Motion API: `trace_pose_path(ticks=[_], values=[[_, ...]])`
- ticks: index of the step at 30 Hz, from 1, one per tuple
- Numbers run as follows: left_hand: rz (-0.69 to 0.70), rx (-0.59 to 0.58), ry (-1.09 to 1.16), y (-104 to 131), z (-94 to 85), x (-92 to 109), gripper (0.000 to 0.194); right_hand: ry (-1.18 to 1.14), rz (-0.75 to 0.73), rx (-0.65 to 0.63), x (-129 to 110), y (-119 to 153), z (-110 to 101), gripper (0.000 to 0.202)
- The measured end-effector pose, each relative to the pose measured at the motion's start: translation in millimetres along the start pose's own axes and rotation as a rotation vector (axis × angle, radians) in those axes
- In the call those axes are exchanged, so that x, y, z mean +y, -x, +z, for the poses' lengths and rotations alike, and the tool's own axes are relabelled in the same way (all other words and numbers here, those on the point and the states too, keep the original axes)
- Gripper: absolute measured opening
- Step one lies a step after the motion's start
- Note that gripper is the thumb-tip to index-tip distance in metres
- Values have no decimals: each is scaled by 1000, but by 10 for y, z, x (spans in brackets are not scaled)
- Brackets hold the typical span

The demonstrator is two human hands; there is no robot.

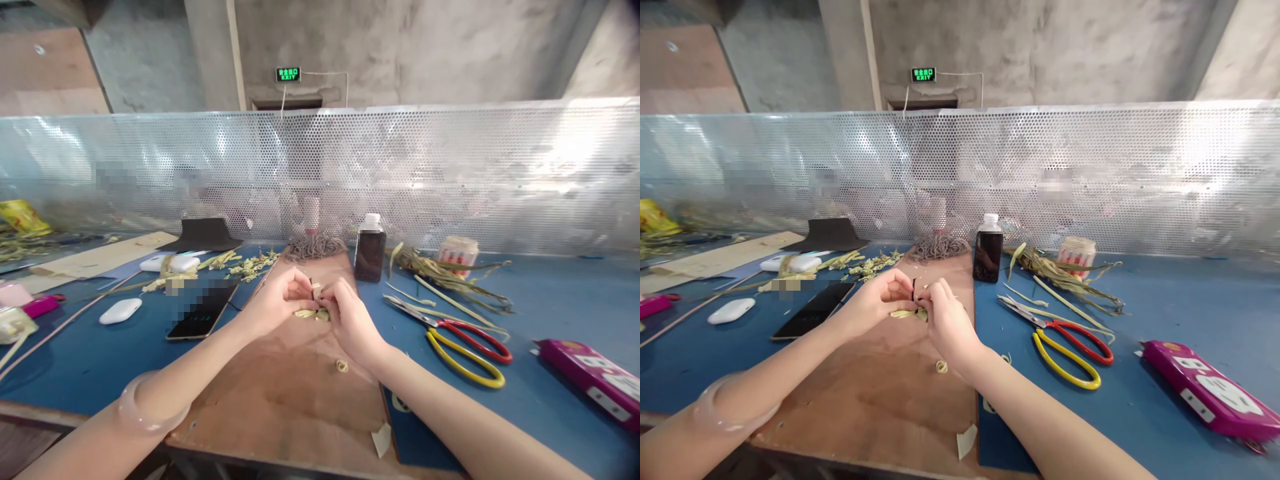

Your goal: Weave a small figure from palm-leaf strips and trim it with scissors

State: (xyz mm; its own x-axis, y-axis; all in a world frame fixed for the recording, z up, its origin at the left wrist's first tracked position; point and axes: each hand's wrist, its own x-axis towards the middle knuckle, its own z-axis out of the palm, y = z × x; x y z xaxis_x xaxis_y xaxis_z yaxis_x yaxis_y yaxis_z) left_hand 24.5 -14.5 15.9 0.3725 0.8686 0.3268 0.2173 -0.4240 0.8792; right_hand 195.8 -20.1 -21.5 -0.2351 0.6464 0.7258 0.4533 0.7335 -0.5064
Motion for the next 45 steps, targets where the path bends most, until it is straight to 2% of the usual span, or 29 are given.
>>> trace_pose_path(ticks=[3, 14, 20, 28, 32, 38, 42, 45], values=[[2, 9, 24, 1, 18, -11, 26, -4, -21, 5, -24, -2, -9, 11], [-5, -15, 24, -13, 32, -164, 30, -102, 87, -48, -9, -15, 3, 11], [-33, -23, 124, -46, 51, -252, 48, -98, 130, -88, -3, -8, 17, 12], [-23, -34, 162, -41, 70, -207, 44, -85, 146, -86, 35, -12, 18, 12], [-40, -52, 100, -23, 55, -179, 41, -175, 109, -81, 37, -5, 6, 12], [-97, -92, 11, -2, 42, -128, 40, -244, 131, -104, 13, -8, -15, 11], [-102, -67, 47, -10, 41, -137, 41, -280, 166, -126, 27, -16, -15, 9], [-134, 15, 76, -28, 33, -133, 36, -319, 282, -180, 50, -39, -43, 19]])
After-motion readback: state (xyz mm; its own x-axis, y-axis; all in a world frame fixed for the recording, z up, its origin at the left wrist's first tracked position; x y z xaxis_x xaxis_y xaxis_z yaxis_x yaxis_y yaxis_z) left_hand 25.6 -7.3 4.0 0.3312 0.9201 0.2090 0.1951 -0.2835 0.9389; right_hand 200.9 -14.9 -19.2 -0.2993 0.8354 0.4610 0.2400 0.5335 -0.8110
